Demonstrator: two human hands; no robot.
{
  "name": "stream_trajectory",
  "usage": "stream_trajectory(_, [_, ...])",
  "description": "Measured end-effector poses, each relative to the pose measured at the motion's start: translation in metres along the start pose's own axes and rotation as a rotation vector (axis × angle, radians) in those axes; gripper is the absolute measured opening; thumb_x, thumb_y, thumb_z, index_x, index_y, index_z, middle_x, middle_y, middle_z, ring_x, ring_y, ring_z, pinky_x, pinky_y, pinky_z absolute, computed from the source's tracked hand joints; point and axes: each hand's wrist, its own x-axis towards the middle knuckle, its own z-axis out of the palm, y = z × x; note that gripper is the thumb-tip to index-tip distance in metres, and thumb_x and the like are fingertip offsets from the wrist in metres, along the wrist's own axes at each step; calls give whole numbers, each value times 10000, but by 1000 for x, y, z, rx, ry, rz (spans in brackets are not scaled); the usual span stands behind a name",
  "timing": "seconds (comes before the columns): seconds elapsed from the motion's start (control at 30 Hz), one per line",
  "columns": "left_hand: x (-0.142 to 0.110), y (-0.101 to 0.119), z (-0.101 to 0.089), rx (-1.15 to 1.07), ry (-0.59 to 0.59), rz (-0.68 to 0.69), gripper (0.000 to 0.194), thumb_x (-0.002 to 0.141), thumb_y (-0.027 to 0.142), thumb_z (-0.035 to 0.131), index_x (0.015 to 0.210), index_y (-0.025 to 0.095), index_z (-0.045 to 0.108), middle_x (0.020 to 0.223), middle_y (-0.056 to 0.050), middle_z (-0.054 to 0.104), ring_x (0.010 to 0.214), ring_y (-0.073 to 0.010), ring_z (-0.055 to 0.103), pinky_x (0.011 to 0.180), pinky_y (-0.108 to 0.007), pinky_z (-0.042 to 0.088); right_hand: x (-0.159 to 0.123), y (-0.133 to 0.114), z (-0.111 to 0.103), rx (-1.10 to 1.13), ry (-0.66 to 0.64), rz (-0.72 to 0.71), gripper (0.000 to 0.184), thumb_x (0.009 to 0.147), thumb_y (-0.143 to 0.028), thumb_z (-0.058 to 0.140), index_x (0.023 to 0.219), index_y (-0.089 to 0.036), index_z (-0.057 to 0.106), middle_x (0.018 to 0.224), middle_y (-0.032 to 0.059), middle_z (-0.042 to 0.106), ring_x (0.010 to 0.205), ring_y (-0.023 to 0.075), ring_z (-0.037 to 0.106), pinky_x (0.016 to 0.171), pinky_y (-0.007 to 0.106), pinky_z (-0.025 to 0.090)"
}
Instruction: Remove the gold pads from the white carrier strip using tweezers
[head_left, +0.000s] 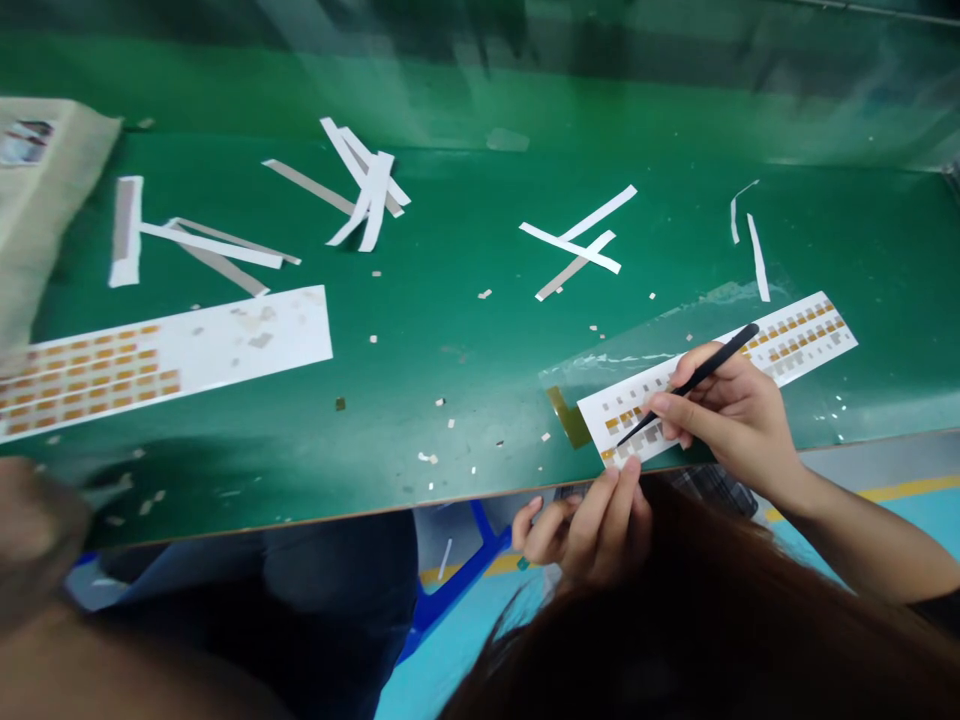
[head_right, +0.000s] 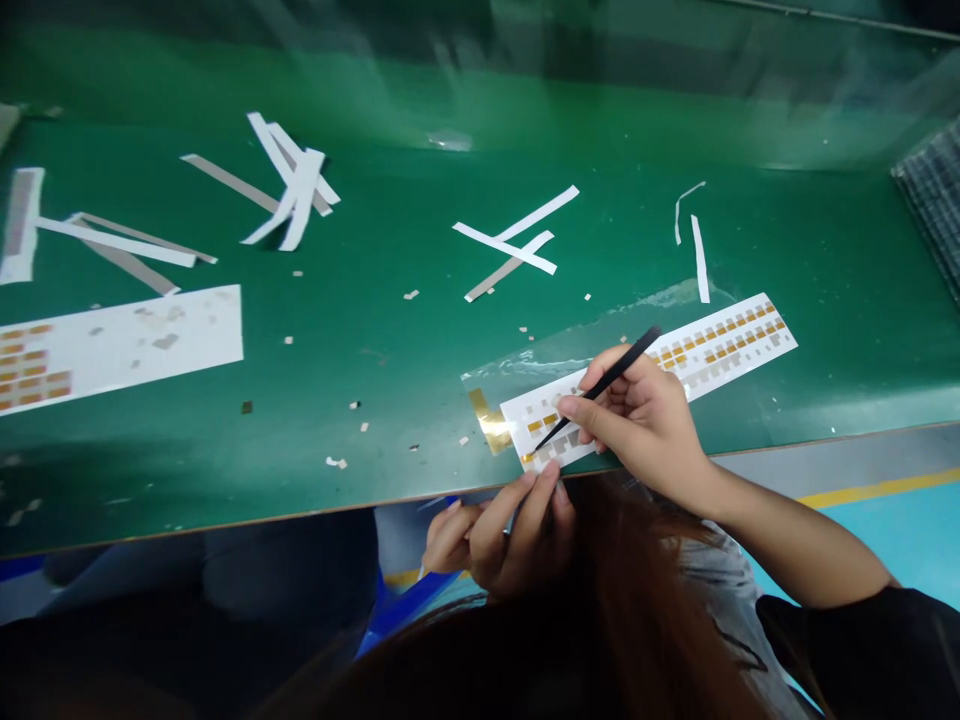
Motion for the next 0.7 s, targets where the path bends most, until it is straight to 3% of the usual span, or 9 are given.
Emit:
stream_trajectory(0.1, [8,6,4,102,189,57,284,684,157,654,949,258,666,682,2,622,722,-191,372,803,-364,316,1,0,0,-4,-2,1,240,714,-222,726,767,-194,494,553,-45,585,426,69,529,386,169,436])
stream_trajectory(0.2, [10,9,7,118,242,39,210,709,148,613,877,263,664,663,0,604,716,-187,377,791,-366,336,1,0,0,-4,-4,-11,236,712,-206,726,771,-194,498,561,-47,584,435,67,535,389,160,441])
stream_trajectory(0.7, [14,3,1,169,199,91,220,721,174,613,878,312,683,733,-14,600,798,-196,432,708,-320,343,2,1,0,-15,-3,-10,231,720,-220,722,770,-199,497,558,-46,579,436,73,538,383,172,443])
